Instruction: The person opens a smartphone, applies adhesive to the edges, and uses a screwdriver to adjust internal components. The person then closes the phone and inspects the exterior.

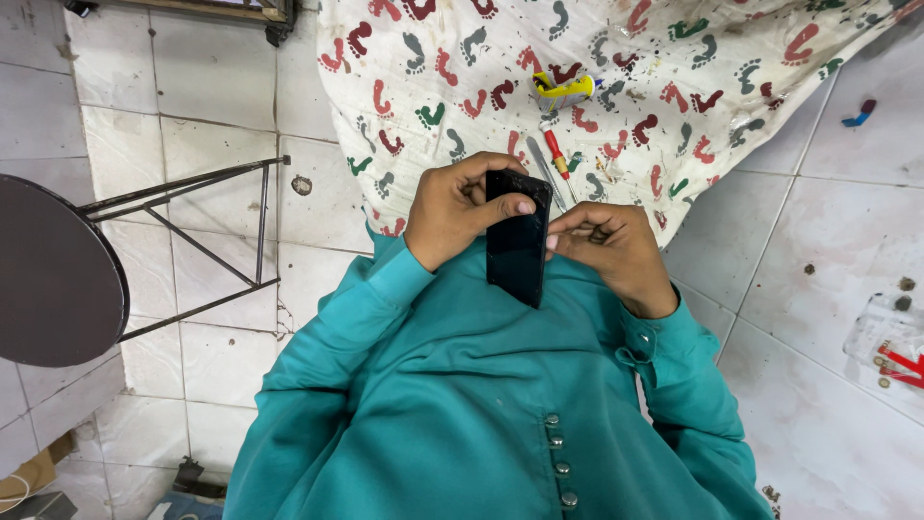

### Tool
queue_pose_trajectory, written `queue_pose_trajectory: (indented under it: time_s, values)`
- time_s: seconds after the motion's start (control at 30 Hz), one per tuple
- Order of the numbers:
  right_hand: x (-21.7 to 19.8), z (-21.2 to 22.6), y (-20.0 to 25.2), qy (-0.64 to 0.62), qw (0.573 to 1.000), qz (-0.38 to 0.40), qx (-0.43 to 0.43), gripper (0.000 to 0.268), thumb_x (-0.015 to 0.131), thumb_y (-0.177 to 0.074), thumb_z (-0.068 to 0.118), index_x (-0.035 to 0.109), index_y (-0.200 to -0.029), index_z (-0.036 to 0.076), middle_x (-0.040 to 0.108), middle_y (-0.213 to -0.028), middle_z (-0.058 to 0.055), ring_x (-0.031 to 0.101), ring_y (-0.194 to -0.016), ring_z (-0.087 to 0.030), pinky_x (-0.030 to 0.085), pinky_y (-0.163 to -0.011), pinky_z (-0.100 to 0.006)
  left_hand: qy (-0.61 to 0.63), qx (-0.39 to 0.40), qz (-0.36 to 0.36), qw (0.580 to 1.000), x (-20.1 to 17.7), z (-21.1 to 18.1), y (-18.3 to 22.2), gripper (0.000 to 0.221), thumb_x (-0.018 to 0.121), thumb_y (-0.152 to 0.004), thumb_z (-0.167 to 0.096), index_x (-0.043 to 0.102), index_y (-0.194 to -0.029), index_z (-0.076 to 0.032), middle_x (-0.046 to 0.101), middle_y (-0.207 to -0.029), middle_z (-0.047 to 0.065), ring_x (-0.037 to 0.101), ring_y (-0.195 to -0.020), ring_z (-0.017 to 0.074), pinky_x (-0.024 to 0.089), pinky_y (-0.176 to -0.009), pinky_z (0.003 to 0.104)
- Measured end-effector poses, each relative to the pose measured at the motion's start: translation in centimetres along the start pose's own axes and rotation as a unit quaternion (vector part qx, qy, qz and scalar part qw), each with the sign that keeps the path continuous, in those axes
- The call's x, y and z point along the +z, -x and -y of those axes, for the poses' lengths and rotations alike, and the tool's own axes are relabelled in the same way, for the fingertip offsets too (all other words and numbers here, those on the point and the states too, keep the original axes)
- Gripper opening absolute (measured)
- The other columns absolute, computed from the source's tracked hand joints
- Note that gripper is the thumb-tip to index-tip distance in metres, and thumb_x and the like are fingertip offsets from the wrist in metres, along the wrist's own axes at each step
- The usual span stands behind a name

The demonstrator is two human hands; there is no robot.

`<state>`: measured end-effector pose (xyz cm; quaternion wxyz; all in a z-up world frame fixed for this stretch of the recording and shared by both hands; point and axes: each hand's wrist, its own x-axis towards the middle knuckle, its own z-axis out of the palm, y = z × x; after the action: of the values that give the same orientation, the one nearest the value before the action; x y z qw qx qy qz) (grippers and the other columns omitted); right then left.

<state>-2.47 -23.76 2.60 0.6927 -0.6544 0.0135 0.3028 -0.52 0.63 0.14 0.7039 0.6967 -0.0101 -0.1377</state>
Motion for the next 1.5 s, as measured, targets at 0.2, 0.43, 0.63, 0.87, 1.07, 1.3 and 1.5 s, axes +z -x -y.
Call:
queue_pose_trajectory:
  time_s: [0.2,0.43,0.63,0.87,1.07,1.3,1.5]
  values:
    - [-0.1,-0.4,0.0,-0.004,1.000,0.001,-0.010,0.011,0.069,-0.095,-0.004,0.073,-0.105,-0.006,0.076,-0.092,-0.011,0.072,-0.085,-0.015,0.059,-0.081,-0.027,-0.033,-0.002,-0.011,0.999,0.1,-0.2,0.0,0.040,0.089,-0.084,-0.032,0.077,-0.114,-0.008,0.054,-0.065,-0.007,0.040,-0.058,-0.0004,0.032,-0.051,0.020]
    - [-0.1,-0.5,0.0,-0.003,1.000,-0.004,-0.013,0.012,0.069,-0.095,-0.004,0.073,-0.106,-0.006,0.076,-0.093,-0.012,0.073,-0.085,-0.015,0.059,-0.081,-0.027,-0.053,-0.003,-0.015,0.998,0.0,-0.2,0.1,0.042,0.088,-0.084,-0.035,0.076,-0.116,-0.008,0.052,-0.064,-0.007,0.041,-0.057,0.0000,0.033,-0.050,0.020]
    - [-0.2,-0.5,0.0,0.012,1.000,-0.008,-0.012,0.011,0.069,-0.095,-0.004,0.073,-0.105,-0.006,0.076,-0.092,-0.012,0.073,-0.085,-0.015,0.059,-0.081,-0.027,-0.060,-0.003,-0.015,0.998,0.0,-0.5,0.1,0.042,0.088,-0.084,-0.034,0.076,-0.115,-0.009,0.050,-0.063,-0.007,0.039,-0.057,0.0006,0.032,-0.050,0.021]
    - [-0.1,-0.5,0.0,0.003,1.000,-0.004,-0.016,0.012,0.068,-0.095,-0.003,0.073,-0.106,-0.006,0.076,-0.093,-0.011,0.073,-0.086,-0.015,0.059,-0.081,-0.027,-0.060,-0.004,-0.017,0.998,0.0,-0.8,0.2,0.042,0.088,-0.084,-0.035,0.077,-0.115,-0.009,0.048,-0.062,-0.007,0.038,-0.056,0.0005,0.031,-0.050,0.021]
    - [-0.1,-0.3,0.0,0.011,1.000,-0.010,-0.012,0.012,0.069,-0.095,-0.003,0.073,-0.106,-0.005,0.076,-0.093,-0.011,0.073,-0.086,-0.016,0.059,-0.081,-0.028,-0.063,0.001,-0.020,0.998,0.0,-1.0,0.2,0.042,0.088,-0.084,-0.035,0.076,-0.115,-0.010,0.048,-0.062,-0.007,0.039,-0.056,0.0006,0.031,-0.049,0.021]
    - [0.0,-0.1,0.1,0.015,1.000,-0.010,-0.012,0.011,0.068,-0.095,-0.004,0.073,-0.106,-0.005,0.076,-0.093,-0.011,0.074,-0.086,-0.015,0.059,-0.081,-0.027,-0.072,0.006,-0.021,0.997,-0.1,-1.2,0.2,0.041,0.088,-0.084,-0.035,0.076,-0.115,-0.010,0.050,-0.062,-0.007,0.039,-0.056,0.0008,0.032,-0.049,0.021]
    - [0.0,-0.3,0.0,0.012,1.000,-0.006,-0.022,0.012,0.068,-0.096,-0.004,0.073,-0.106,-0.005,0.076,-0.094,-0.011,0.073,-0.086,-0.015,0.060,-0.081,-0.027,-0.062,0.003,-0.019,0.998,-0.2,-1.1,0.3,0.041,0.087,-0.084,-0.034,0.076,-0.116,-0.010,0.050,-0.063,-0.007,0.039,-0.057,0.0009,0.032,-0.050,0.021]
